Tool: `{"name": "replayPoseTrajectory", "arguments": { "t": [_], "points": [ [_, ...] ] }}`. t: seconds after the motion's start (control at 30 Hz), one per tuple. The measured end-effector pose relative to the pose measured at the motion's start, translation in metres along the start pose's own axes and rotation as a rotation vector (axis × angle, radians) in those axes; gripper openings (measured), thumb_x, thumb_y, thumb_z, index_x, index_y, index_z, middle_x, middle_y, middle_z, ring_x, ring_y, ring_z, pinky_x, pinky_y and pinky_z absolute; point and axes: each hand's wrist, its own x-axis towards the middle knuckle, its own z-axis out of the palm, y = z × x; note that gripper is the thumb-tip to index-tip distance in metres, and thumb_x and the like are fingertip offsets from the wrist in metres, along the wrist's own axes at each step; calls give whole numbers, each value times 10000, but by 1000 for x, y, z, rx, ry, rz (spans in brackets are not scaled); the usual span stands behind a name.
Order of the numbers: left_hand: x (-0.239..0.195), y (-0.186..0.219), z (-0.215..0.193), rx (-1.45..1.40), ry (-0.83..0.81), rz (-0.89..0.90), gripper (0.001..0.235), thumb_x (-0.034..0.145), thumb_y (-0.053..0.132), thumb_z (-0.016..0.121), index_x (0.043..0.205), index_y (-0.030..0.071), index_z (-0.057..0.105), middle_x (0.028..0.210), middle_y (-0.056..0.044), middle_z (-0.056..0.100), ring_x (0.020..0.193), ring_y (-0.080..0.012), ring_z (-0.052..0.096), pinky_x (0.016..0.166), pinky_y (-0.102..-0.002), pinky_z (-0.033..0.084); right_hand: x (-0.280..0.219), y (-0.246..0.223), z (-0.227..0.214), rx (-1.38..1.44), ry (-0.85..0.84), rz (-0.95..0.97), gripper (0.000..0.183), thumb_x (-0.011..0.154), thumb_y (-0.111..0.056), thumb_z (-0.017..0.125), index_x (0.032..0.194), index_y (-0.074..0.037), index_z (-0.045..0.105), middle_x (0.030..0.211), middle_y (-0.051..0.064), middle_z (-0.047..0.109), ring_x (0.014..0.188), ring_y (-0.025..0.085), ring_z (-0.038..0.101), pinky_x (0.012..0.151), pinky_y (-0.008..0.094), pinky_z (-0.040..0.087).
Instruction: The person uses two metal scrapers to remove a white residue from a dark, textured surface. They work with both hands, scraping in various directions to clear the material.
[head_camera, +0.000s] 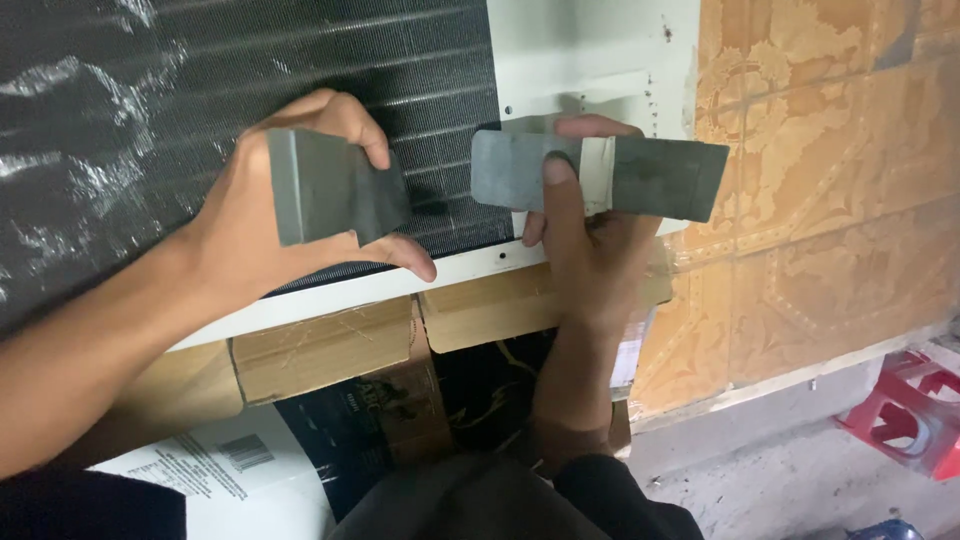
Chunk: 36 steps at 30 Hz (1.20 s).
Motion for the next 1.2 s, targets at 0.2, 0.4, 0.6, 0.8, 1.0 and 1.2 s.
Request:
{"name": "replayPoseTrajectory", "arguments": {
  "t": [0.2, 0.4, 0.6, 0.8, 1.0, 1.2],
  "points": [
    [0, 0, -3, 157, -50, 181, 548, 520, 295, 814, 778, -54, 479, 581, -65, 472, 542, -174, 436, 573, -289, 409, -1, -4, 1, 30, -3, 39, 193, 805, 46, 437, 977, -40, 439, 709, 40, 467, 456, 78, 398, 423, 169, 318],
    [-4, -1, -8, 109, -115, -31, 522, 553, 329, 784, 828, 40, 448, 754, -61, 496, 633, -174, 510, 518, -297, 430, 1, -1, -1, -1, -28, 12, 201, 804, 67, 421, 985, -20, 433, 617, 20, 432, 442, 73, 387, 408, 168, 316],
    [-6, -8, -5, 160, -87, 23, 534, 564, 339, 798, 827, 26, 454, 758, -67, 487, 585, -165, 482, 483, -286, 403, 0, -2, -1, 5, -36, 1, 197, 817, 62, 427, 991, -31, 432, 620, 17, 435, 443, 76, 391, 419, 167, 314],
    [-5, -6, -4, 135, -72, 11, 527, 563, 335, 797, 817, 17, 463, 750, -74, 486, 548, -160, 462, 457, -279, 385, 0, -2, 0, 13, -17, 32, 208, 796, 77, 435, 973, -31, 440, 633, 35, 453, 433, 80, 394, 410, 168, 309],
    [-3, -8, -3, 131, -60, 143, 513, 585, 307, 800, 802, 7, 444, 705, -64, 493, 596, -160, 453, 529, -279, 402, 0, 1, -2, 41, -45, 7, 190, 826, 46, 442, 998, -37, 431, 629, 19, 436, 446, 78, 397, 420, 169, 320],
    [-3, -4, -4, 97, -65, 57, 484, 565, 247, 808, 801, -7, 471, 731, -84, 502, 560, -156, 447, 490, -271, 389, 0, -1, -1, 7, -37, 13, 200, 808, 49, 433, 989, -35, 428, 643, 31, 449, 444, 79, 392, 422, 171, 314]
  ]
}}
